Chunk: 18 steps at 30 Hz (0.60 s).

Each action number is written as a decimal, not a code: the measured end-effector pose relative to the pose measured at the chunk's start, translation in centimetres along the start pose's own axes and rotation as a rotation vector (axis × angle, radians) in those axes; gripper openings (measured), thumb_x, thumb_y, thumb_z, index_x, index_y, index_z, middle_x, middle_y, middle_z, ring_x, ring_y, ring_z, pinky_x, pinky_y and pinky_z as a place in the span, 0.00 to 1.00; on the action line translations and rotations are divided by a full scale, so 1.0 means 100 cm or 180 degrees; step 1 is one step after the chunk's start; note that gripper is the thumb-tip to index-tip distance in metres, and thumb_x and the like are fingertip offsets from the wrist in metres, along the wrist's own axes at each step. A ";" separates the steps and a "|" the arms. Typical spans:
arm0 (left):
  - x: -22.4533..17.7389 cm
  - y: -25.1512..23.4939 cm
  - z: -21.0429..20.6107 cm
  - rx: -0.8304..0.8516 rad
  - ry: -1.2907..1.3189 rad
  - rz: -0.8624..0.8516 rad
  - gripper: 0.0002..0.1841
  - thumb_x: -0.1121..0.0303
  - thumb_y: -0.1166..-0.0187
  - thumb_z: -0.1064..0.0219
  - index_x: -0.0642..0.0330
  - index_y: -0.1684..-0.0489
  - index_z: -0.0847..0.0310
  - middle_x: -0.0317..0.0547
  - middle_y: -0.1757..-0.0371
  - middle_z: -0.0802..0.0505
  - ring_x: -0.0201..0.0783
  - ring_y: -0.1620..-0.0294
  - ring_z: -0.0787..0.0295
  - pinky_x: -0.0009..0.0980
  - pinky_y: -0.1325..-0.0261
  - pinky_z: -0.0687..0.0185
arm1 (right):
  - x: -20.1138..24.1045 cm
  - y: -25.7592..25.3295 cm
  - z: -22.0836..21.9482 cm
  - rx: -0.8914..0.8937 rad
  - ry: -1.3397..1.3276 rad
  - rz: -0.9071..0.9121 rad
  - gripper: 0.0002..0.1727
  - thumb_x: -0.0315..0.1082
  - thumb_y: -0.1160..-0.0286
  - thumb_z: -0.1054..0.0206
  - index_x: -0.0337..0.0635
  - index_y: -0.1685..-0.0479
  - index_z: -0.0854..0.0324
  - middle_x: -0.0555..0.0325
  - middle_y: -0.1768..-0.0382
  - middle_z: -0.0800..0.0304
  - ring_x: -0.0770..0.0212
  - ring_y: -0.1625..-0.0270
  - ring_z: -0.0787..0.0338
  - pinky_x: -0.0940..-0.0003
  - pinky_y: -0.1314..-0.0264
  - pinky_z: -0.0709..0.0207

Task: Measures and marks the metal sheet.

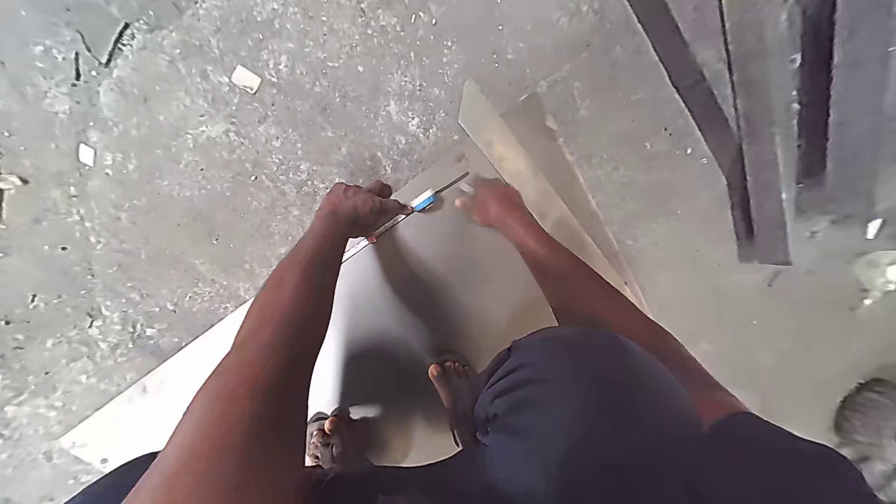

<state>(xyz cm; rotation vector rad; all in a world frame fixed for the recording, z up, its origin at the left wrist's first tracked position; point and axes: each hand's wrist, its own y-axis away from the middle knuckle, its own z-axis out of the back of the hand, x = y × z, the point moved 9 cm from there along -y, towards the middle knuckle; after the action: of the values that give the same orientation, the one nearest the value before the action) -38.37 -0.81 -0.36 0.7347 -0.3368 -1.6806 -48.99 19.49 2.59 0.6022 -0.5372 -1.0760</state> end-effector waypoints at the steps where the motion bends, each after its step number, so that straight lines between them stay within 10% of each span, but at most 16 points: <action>1: -0.001 -0.001 0.000 0.0020 -0.0029 0.0006 0.47 0.57 0.45 0.10 0.05 0.22 0.30 0.37 0.14 0.24 0.62 0.37 0.11 0.74 0.51 0.17 | -0.031 -0.004 0.010 -0.0336 -0.0077 -0.0297 0.35 0.60 0.19 0.35 0.38 0.28 0.23 0.34 0.45 0.10 0.32 0.41 0.10 0.28 0.47 0.18; 7: -0.001 -0.002 0.002 0.0143 -0.0148 0.0103 0.46 0.56 0.43 0.11 0.04 0.23 0.31 0.47 0.20 0.21 0.63 0.45 0.10 0.71 0.54 0.16 | -0.137 -0.018 0.021 -0.0728 -0.0475 -0.1135 0.45 0.68 0.23 0.36 0.38 0.19 0.31 0.31 0.38 0.13 0.29 0.37 0.12 0.24 0.43 0.21; 12: 0.000 -0.002 0.000 0.0123 -0.0118 0.0130 0.47 0.57 0.46 0.11 0.03 0.23 0.31 0.48 0.20 0.20 0.63 0.42 0.10 0.71 0.54 0.17 | -0.195 -0.025 0.070 -0.1285 -0.0328 -0.1751 0.40 0.39 0.30 0.33 0.33 0.15 0.36 0.26 0.28 0.21 0.25 0.30 0.17 0.22 0.41 0.24; 18: -0.004 0.000 0.003 0.0163 -0.0129 0.0133 0.45 0.58 0.41 0.13 0.07 0.22 0.31 0.44 0.17 0.22 0.64 0.37 0.13 0.73 0.53 0.18 | -0.021 -0.037 0.047 -0.0726 -0.1144 0.0754 0.29 0.61 0.20 0.34 0.43 0.46 0.10 0.45 0.45 0.08 0.47 0.38 0.10 0.41 0.32 0.20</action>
<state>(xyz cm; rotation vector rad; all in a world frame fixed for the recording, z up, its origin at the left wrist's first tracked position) -38.59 -0.48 -0.02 0.7273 -0.4222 -1.6542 -55.26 19.28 3.24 0.1382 -0.7643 -1.0057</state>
